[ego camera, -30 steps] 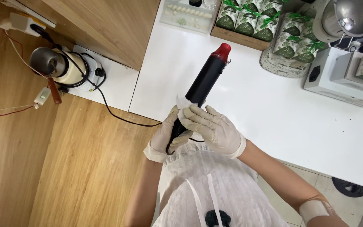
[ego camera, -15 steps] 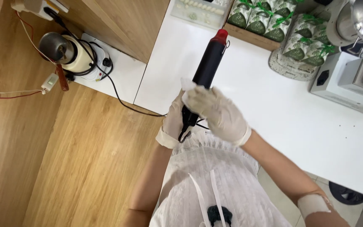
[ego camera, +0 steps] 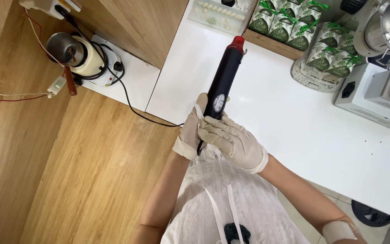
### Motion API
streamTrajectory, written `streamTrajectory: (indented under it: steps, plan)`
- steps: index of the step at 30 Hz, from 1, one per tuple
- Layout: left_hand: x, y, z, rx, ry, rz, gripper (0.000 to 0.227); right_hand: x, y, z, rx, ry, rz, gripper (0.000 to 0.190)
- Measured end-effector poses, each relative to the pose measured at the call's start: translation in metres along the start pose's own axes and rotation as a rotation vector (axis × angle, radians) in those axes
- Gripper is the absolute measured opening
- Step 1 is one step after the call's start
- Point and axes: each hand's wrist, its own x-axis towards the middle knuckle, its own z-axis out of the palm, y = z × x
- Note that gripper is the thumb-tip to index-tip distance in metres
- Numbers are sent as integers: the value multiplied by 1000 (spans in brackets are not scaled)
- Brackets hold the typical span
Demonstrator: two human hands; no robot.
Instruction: The recorder uses a piece of tissue to clean wax or residue off the barrel of a handheld heat gun tool.
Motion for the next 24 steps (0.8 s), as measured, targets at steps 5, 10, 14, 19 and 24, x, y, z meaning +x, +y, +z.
streamTrajectory:
  steps: [5, 10, 14, 19, 24]
  plan:
    - [-15, 28, 49, 158, 18, 126, 48, -4, -15, -21, 198, -109, 104, 47]
    - [0, 25, 33, 341, 121, 154, 42, 0, -10, -37, 664, 96, 462, 22]
    - [-10, 33, 52, 296, 93, 99, 45, 16, 26, -43, 956, 487, 646, 26]
    - [-2, 25, 45, 165, 44, 73, 38, 45, 23, -49, 837, 563, 655, 30]
    - [-13, 34, 59, 335, -26, 134, 57, 36, 62, -39, 783, 605, 791, 29]
